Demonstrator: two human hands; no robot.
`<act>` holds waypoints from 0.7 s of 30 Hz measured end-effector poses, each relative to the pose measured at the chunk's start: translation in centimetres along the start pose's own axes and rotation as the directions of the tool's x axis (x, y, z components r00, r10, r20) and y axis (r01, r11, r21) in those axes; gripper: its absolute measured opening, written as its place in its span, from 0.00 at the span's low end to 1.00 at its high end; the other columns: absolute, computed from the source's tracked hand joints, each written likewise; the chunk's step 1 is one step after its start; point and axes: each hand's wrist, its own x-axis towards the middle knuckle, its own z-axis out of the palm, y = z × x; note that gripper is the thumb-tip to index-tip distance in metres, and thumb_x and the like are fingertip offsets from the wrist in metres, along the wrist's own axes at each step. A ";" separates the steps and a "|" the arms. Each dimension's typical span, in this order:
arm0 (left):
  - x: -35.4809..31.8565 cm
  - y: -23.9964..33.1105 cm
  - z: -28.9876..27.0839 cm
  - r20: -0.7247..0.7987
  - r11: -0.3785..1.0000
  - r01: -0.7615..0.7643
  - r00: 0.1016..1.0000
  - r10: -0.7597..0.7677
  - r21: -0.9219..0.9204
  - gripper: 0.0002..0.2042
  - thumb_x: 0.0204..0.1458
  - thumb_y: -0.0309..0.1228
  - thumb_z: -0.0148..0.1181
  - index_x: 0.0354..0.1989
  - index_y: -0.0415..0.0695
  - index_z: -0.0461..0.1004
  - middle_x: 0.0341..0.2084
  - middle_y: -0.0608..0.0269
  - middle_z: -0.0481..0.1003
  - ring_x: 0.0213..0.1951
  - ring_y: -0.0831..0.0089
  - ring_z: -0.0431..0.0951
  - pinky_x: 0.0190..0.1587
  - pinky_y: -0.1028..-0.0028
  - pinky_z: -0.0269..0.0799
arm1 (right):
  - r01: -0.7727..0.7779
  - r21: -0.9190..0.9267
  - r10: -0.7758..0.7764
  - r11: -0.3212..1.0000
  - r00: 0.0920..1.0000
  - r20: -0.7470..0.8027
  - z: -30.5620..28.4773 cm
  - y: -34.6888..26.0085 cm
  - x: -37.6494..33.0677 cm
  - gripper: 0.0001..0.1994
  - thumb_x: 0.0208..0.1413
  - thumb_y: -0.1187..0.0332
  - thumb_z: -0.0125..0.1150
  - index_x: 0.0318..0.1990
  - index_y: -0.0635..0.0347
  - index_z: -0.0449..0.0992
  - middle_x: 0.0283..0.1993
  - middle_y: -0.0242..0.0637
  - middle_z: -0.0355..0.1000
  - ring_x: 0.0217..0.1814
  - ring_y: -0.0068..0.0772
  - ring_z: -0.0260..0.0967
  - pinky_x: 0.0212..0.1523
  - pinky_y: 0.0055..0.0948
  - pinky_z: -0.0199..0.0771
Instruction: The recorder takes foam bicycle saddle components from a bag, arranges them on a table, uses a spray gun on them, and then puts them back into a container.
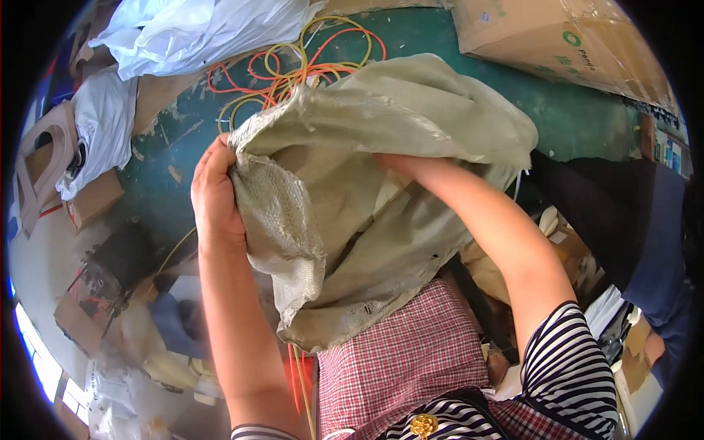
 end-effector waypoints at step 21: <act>1.3 4.0 4.4 0.123 0.971 -0.159 0.983 0.139 0.176 0.10 0.48 0.24 0.51 0.37 0.37 0.75 0.29 0.67 0.74 0.31 0.80 0.71 0.36 0.81 0.67 | 0.234 -0.676 -0.062 0.698 0.961 0.268 2.3 -0.4 3.3 0.35 0.40 0.58 0.66 0.58 0.54 0.61 0.63 0.44 0.54 0.65 0.46 0.50 0.62 0.47 0.50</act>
